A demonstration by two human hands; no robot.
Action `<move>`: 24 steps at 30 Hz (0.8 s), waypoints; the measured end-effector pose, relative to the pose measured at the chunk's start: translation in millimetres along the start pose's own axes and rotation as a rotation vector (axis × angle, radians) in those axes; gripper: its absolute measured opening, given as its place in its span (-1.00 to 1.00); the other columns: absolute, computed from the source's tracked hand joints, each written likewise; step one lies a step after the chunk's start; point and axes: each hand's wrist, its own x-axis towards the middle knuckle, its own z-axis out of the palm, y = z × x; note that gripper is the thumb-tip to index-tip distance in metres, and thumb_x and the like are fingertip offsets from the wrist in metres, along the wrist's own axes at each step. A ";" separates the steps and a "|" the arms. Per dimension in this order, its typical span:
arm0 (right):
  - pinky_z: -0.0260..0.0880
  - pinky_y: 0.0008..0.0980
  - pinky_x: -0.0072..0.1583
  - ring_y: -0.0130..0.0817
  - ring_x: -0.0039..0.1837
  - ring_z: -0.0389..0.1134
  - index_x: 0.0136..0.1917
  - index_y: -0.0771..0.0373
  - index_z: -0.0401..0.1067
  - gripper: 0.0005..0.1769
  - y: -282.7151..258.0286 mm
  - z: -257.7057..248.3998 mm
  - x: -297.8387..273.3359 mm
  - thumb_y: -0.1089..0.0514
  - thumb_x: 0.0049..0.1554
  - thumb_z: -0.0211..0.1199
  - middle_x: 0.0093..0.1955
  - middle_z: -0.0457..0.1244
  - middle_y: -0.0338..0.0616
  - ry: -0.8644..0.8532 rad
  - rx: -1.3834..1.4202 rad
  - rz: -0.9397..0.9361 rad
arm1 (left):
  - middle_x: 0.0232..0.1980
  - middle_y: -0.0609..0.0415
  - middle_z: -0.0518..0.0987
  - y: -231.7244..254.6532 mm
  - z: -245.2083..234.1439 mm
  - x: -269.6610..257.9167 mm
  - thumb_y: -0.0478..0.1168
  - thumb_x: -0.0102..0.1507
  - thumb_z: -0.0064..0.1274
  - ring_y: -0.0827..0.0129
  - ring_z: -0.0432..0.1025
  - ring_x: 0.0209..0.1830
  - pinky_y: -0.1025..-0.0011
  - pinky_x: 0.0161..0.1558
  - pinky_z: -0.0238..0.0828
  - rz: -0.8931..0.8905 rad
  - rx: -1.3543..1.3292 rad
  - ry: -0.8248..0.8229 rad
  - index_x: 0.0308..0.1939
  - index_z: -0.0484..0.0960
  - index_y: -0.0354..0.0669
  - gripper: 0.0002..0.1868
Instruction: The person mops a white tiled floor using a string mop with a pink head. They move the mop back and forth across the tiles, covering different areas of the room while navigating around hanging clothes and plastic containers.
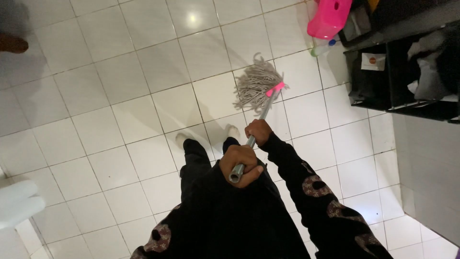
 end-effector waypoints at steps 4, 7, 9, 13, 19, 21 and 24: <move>0.33 -0.13 -0.14 -0.04 -0.33 0.30 -0.49 0.09 0.33 -0.60 -10.7 22.1 36.2 0.00 0.11 -0.07 -0.48 0.26 -0.11 -0.085 -0.220 -0.020 | -0.83 0.29 0.12 14.6 -31.5 -4.0 -0.41 0.19 0.05 0.41 0.03 -0.88 0.54 -0.66 -0.03 -0.003 0.047 0.070 -0.84 0.13 0.10 -0.41; 0.34 -0.22 -0.11 -0.13 -0.35 0.28 -0.43 -0.05 0.33 -0.57 -17.9 69.6 61.1 0.01 0.25 -0.13 -0.49 0.19 -0.27 0.098 -0.226 -0.217 | -0.83 0.32 0.13 48.0 -60.0 -15.4 -0.48 0.18 0.05 0.46 -0.01 -0.87 0.50 -0.69 -0.05 -0.027 -0.016 0.131 -0.83 0.15 0.05 -0.41; 0.35 -0.28 -0.10 -0.22 -0.33 0.29 -0.37 -0.11 0.35 -0.58 -31.7 99.6 87.2 -0.04 0.29 -0.12 -0.45 0.20 -0.40 0.152 -0.133 -0.277 | -0.81 0.29 0.16 68.3 -86.3 -33.1 -0.43 0.20 0.07 0.43 -0.01 -0.86 0.50 -0.66 -0.04 -0.068 0.170 0.136 -0.84 0.22 0.06 -0.43; 0.35 -0.24 -0.16 -0.17 -0.36 0.27 -0.49 -0.06 0.26 -0.61 -83.6 152.7 139.1 -0.06 0.15 -0.07 -0.55 0.17 -0.32 -0.003 -0.217 -0.268 | -0.82 0.25 0.11 107.0 -117.2 -61.8 -0.49 0.18 0.06 0.43 -0.07 -0.83 0.46 -0.65 -0.05 -0.055 0.203 0.214 -0.83 0.15 0.01 -0.41; 0.30 -0.37 -0.13 -0.35 -0.32 0.27 -0.50 -0.19 0.32 -0.58 -107.5 250.0 202.3 -0.14 0.18 -0.03 -0.51 0.21 -0.49 -0.027 -0.029 -0.284 | -0.81 0.24 0.08 150.2 -157.3 -89.7 -0.31 0.21 0.08 0.36 -0.06 -0.87 0.46 -0.68 -0.11 -0.056 0.438 0.273 -0.82 0.13 0.03 -0.43; 0.32 -0.33 -0.14 -0.32 -0.30 0.29 -0.46 -0.08 0.44 -0.62 -92.7 279.4 207.9 -0.03 0.14 0.02 -0.44 0.30 -0.37 -0.023 0.354 -0.222 | -0.81 0.29 0.03 147.1 -160.3 -95.2 -0.30 0.23 0.06 0.49 -0.09 -0.89 0.52 -0.72 -0.11 -0.063 0.441 0.301 -0.82 0.13 0.07 -0.42; 0.29 -0.34 -0.15 -0.35 -0.31 0.25 -0.45 -0.04 0.42 -0.65 -79.4 294.0 184.5 -0.07 0.14 0.09 -0.44 0.25 -0.38 -0.073 0.380 -0.197 | -0.48 0.22 0.08 158.5 -153.2 -72.6 -0.24 0.16 -0.01 0.33 0.16 -0.37 0.26 -0.06 -0.01 -0.110 0.797 0.279 -0.69 0.06 -0.04 -0.55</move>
